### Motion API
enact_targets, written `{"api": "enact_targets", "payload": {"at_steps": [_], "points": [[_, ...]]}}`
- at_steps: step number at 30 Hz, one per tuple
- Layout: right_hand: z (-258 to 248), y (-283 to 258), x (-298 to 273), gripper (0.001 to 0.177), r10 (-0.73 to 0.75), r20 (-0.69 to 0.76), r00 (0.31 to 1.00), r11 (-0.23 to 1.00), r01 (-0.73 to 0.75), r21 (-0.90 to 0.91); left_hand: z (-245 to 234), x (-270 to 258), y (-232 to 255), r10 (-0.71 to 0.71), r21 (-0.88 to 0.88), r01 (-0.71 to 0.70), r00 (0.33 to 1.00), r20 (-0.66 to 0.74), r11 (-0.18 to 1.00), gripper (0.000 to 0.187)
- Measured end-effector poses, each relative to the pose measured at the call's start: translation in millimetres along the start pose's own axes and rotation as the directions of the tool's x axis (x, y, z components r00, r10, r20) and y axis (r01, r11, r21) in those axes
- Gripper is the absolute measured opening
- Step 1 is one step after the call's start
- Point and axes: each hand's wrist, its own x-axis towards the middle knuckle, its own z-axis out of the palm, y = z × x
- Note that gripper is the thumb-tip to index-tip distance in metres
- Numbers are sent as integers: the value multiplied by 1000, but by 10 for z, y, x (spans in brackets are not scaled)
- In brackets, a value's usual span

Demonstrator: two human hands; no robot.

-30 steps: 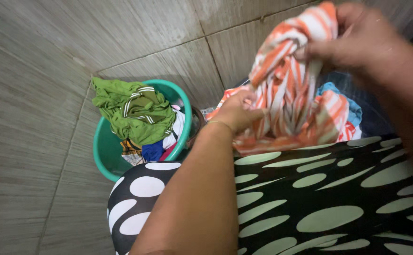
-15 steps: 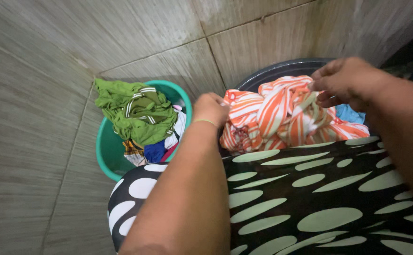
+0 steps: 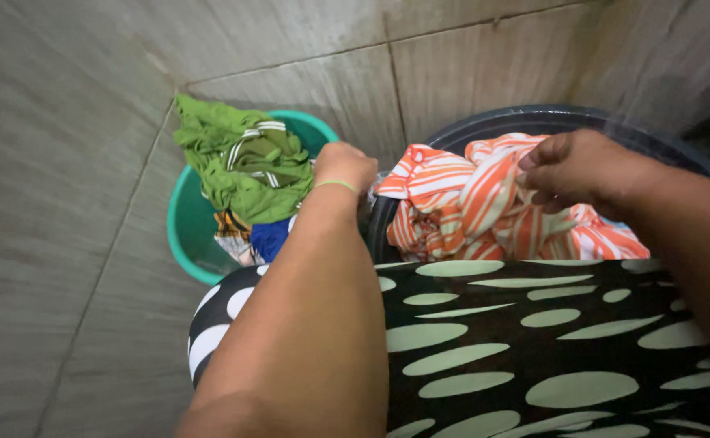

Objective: The person sits on the floor and washes clothes by hand in a black basin. They fill the basin with water from a wall tap, then place multiple garments into the water one by one, including a white cloth, a brown item, a yellow cloth, a dark garment, a blue towel, an orange-and-white striped cloth, a green shirt, a beige item, a black-and-white piece, a blue item, a dark garment, a red cloth, and a plaid shirt.

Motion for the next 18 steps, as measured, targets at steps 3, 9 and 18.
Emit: {"api": "enact_targets", "payload": {"at_steps": [3,9,18], "points": [[201,-157,-25,36,-32,38,999,999,33,-16,-32,8,45,13,-54,-11,999,41,998,39],[623,-830,77,35,-145,136,980,980,161,-115,-562,-85,17,6,-102,9,989,145,995,50],[1407,-1509,62,36,-183,245,952,979,200,-46,-1298,-617,-567,-320,-325,366,929,187,872,45]]}}
